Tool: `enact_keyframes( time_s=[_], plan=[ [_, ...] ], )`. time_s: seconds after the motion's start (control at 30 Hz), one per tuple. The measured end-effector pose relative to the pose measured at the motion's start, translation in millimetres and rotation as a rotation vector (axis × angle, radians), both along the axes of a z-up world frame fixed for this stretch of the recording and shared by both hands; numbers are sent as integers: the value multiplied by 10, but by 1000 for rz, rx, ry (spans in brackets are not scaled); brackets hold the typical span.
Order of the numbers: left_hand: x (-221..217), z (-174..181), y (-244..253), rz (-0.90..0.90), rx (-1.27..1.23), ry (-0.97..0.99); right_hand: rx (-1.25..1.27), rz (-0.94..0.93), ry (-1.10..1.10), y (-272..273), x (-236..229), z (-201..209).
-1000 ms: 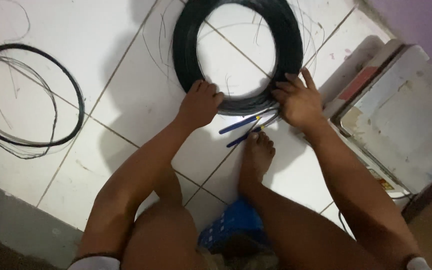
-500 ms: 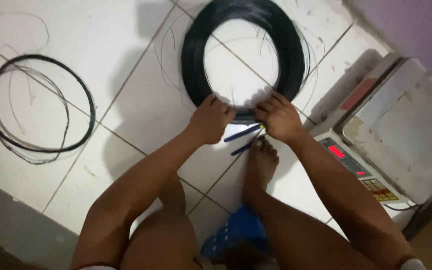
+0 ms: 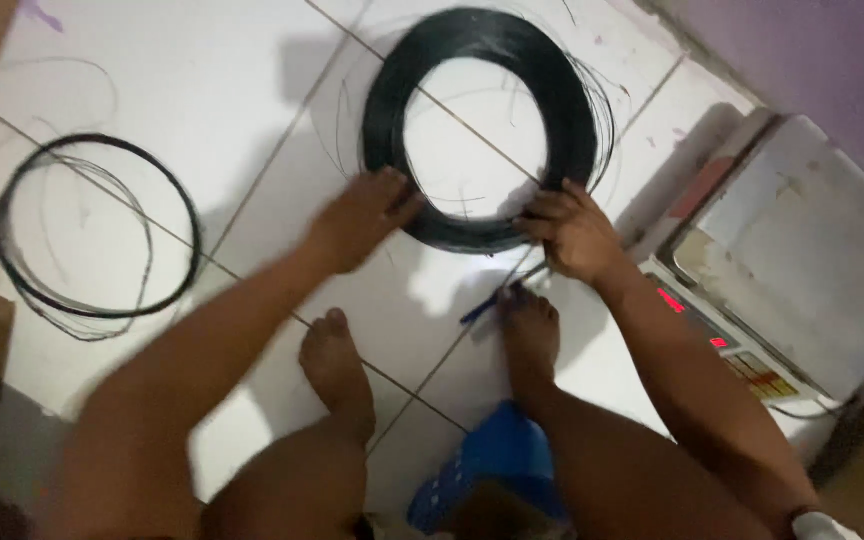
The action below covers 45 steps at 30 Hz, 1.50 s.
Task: A person sitting on the floor secures a coil of black cable with ties using pliers and then weighs it on a digital scale.
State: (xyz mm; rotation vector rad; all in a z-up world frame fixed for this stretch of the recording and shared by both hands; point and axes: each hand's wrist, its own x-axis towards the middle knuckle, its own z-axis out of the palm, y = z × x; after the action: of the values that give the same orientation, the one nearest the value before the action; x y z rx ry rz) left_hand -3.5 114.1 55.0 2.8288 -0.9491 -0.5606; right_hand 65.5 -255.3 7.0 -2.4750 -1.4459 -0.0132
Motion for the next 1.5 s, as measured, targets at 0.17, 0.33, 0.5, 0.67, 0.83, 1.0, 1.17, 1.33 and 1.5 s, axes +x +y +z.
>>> enact_keyframes(
  time_s=[0.17, 0.33, 0.5, 0.67, 0.83, 1.0, 1.17, 1.33, 1.5],
  plan=[
    [28, -712, -379, 53, -40, -418, 145, -93, 102, 237, -100, 26],
    [116, -733, -597, 108, -204, 114, 213, -75, 142, 215, 34, 6],
    [95, -698, -630, 58, -261, 62, 118, -81, 134, 444, -7, 240],
    [213, -11, -667, 120, -162, 90, -207, -79, 149, 546, 21, 112],
    [433, 341, -646, 84, -40, 69, -65, -85, 32, 532, 248, 486],
    [658, 908, -444, 89, -173, -124, -19, 66, -208, 491, 593, 955],
    [478, 979, -560, 90, -75, 108, 18, 51, -68, 662, 432, 972],
    [-142, -771, -731, 479, -390, 38, -219, 20, -45, 599, 23, 350],
    [-96, -1123, -564, 122, -207, -338, -154, -40, -104, 442, 7, 16]
  ],
)
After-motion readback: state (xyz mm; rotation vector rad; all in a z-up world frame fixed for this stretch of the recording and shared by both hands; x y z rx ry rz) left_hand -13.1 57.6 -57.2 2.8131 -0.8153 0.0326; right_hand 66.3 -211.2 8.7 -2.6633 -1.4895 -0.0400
